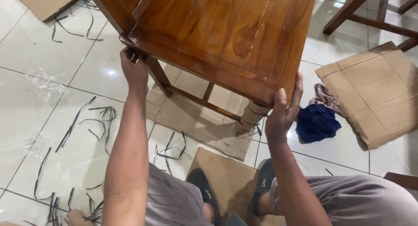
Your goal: Wrapping the legs of a wooden chair with protective plastic strips
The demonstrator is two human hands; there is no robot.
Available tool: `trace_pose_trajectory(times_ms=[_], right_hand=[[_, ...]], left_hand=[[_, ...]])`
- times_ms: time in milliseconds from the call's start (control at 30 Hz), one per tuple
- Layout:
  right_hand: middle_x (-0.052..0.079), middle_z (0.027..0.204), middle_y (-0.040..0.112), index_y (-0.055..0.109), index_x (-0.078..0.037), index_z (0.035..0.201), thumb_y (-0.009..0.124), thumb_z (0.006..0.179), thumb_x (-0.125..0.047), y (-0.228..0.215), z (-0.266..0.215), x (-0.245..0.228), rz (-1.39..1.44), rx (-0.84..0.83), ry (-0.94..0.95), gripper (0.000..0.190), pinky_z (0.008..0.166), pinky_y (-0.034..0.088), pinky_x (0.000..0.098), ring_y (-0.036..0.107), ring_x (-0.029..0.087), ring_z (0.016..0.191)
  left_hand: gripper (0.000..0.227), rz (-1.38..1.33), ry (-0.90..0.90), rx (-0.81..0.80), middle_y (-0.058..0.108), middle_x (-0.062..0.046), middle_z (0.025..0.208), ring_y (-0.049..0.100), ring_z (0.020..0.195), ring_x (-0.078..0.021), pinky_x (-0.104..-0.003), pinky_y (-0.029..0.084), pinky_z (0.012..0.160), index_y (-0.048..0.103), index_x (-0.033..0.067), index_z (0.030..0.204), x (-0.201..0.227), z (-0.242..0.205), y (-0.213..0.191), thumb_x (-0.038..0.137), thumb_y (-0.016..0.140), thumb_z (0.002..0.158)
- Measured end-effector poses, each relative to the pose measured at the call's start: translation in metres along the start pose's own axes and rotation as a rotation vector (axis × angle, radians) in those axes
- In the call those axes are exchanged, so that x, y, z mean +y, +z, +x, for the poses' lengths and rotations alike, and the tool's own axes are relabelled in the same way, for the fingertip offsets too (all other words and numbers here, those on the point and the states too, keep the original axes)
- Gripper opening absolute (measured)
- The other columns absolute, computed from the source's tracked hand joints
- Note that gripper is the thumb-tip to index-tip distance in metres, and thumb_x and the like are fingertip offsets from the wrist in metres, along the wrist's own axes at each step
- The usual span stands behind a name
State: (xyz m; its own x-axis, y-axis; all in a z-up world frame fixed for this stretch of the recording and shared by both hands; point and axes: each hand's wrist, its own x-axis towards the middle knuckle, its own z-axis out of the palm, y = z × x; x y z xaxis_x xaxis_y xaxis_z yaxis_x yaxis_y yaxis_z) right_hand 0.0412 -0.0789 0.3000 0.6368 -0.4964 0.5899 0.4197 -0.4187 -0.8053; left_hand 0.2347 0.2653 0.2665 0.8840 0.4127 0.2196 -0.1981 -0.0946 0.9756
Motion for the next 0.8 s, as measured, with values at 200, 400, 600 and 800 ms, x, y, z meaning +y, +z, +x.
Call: trace_pose_trajectory(times_ms=[200, 400, 600, 800], right_hand=[[0.021, 0.142, 0.049, 0.038, -0.007, 0.158, 0.045, 0.109, -0.015, -0.024, 0.047, 0.036, 0.288, -0.061, -0.009, 0.050, 0.111, 0.049, 0.0492, 0.055, 0.032, 0.128], [0.029, 0.139, 0.052, 0.040, -0.008, 0.157, 0.048, 0.102, -0.019, -0.060, 0.108, 0.108, 0.515, -0.120, 0.099, 0.056, 0.107, 0.057, 0.0554, 0.064, 0.045, 0.121], [0.030, 0.142, 0.053, 0.044, -0.014, 0.156, 0.044, 0.101, -0.015, -0.069, 0.120, 0.104, 0.526, -0.155, 0.096, 0.055, 0.113, 0.051, 0.0582, 0.061, 0.046, 0.126], [0.025, 0.134, 0.059, 0.048, -0.011, 0.152, 0.047, 0.104, -0.020, -0.071, 0.120, 0.097, 0.456, -0.097, 0.138, 0.050, 0.105, 0.057, 0.0532, 0.066, 0.040, 0.119]], left_hand=[[0.028, 0.051, 0.057, 0.099, 0.060, -0.008, 0.121, 0.062, 0.121, -0.0296, -0.044, 0.055, 0.102, 0.055, 0.0123, 0.125, 0.001, -0.032, 0.026, 0.000, 0.059, 0.100], [0.024, 0.011, -0.004, 0.148, 0.061, 0.001, 0.120, 0.062, 0.121, -0.0225, -0.046, 0.050, 0.106, 0.055, 0.0224, 0.121, 0.009, -0.074, 0.059, 0.012, 0.062, 0.100], [0.020, -0.310, -0.084, 0.128, 0.062, 0.003, 0.111, 0.054, 0.112, -0.0134, -0.046, 0.034, 0.107, 0.060, 0.0215, 0.118, 0.010, -0.079, 0.068, 0.025, 0.045, 0.105], [0.063, -0.428, -0.274, -0.092, 0.041, -0.007, 0.161, 0.034, 0.152, -0.0257, -0.046, 0.017, 0.128, 0.042, 0.0156, 0.157, -0.031, -0.062, 0.059, 0.058, 0.028, 0.113]])
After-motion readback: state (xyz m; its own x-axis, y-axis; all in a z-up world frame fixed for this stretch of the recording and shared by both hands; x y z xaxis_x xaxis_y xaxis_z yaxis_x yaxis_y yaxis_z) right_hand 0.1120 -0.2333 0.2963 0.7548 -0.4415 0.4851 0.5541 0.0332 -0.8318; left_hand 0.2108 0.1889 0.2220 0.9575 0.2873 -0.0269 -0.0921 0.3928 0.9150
